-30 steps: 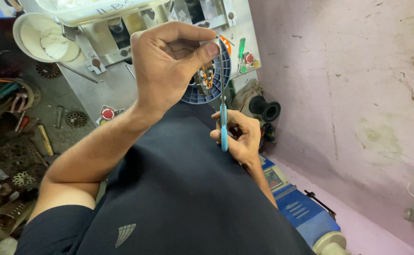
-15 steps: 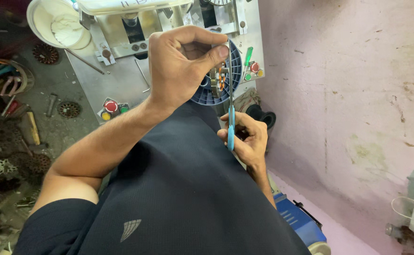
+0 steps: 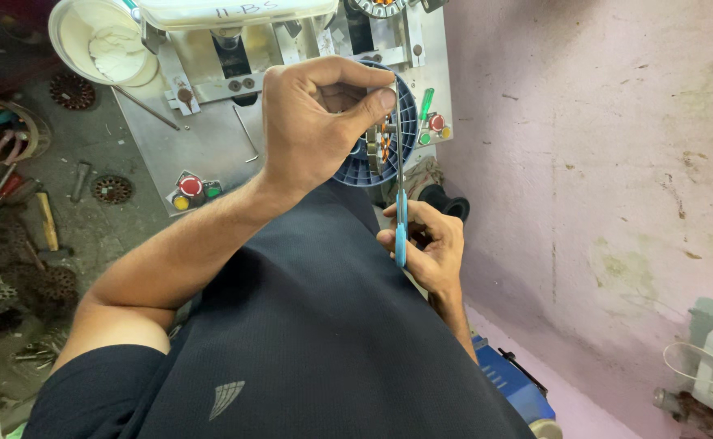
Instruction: The person repeatedly picks small white plastic pieces from a container, trims them with scissors, and places them into a rotating blue fixture. The person then removes the container and walks around the workshop.
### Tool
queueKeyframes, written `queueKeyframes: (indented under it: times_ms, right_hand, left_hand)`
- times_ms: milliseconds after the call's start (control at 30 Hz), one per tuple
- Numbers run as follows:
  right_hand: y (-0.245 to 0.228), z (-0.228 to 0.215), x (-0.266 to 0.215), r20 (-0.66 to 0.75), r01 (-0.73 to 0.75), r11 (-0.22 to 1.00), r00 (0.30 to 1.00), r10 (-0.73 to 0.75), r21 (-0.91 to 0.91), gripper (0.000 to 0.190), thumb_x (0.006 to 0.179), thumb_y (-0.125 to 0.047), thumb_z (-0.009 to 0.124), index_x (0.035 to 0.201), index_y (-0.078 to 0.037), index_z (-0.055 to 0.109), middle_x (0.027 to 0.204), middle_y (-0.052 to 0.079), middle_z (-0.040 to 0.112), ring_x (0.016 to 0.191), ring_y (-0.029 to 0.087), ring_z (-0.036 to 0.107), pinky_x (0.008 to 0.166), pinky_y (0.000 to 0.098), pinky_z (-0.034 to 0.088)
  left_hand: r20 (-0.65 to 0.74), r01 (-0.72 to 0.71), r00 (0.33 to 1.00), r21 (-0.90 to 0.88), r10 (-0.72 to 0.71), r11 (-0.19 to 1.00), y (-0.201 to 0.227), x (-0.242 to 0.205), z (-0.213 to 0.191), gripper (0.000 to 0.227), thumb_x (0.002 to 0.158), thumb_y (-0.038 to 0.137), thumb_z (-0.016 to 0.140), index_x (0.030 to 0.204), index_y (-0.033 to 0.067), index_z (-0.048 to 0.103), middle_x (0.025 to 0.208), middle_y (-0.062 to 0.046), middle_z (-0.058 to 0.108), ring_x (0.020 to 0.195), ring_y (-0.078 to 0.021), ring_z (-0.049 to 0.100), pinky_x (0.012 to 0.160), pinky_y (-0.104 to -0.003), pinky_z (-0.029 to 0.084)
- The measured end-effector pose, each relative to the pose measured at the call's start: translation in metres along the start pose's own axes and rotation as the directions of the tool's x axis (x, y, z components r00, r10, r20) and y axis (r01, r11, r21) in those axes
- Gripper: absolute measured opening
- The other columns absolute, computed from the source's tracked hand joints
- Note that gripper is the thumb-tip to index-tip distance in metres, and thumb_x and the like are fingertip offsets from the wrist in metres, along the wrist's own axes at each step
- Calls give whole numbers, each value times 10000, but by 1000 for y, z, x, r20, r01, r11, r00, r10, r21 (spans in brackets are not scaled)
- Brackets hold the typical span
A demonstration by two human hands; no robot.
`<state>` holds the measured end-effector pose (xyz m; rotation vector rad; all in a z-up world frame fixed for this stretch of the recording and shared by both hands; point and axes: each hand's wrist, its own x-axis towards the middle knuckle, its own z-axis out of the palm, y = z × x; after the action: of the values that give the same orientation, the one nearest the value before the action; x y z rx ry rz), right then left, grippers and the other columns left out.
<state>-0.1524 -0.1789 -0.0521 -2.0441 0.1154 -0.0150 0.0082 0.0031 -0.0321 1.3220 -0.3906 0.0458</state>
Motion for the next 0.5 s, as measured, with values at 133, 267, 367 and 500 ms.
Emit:
queueKeyframes:
  times_ms: [133, 267, 367, 500]
  right_hand:
    - [-1, -1, -1, 8, 13, 999, 1000, -13, 33, 277, 806, -114, 844, 1039, -9, 739, 653, 2, 667, 524, 41, 593, 479, 192, 408]
    - [-3, -6, -2, -52, -74, 996, 996, 77, 52, 295, 785, -97, 853, 1045, 1, 755, 644, 16, 670, 539, 50, 615, 486, 195, 435]
    - [-4, -8, 13, -183, -212, 967, 966, 185, -142, 307, 802, -127, 865, 1047, 12, 743, 663, 41, 712, 564, 73, 648, 496, 208, 465]
    - [-2, -1, 49, -311, -313, 833, 933, 181, -456, 348, 814, -172, 869, 1012, 51, 690, 739, 101, 729, 591, 143, 694, 521, 251, 500]
  left_hand:
    - [6, -1, 1000, -69, 1, 998, -1, -1, -1, 89, 967, 11, 792, 1053, 6, 771, 952, -110, 797, 840, -114, 783, 758, -222, 654]
    - [43, 42, 998, -150, -36, 988, -3, -2, -3, 122, 973, 25, 782, 1086, -5, 749, 944, -103, 788, 828, -111, 782, 753, -225, 667]
    - [84, 29, 996, -230, -10, 973, -6, -3, -4, 129, 1010, 51, 785, 1101, -9, 714, 960, -90, 772, 818, -102, 770, 781, -236, 664]
    - [162, 49, 987, -249, -8, 967, -9, -11, -7, 156, 1048, 82, 782, 1148, -13, 708, 1007, -91, 758, 897, -116, 747, 816, -246, 647]
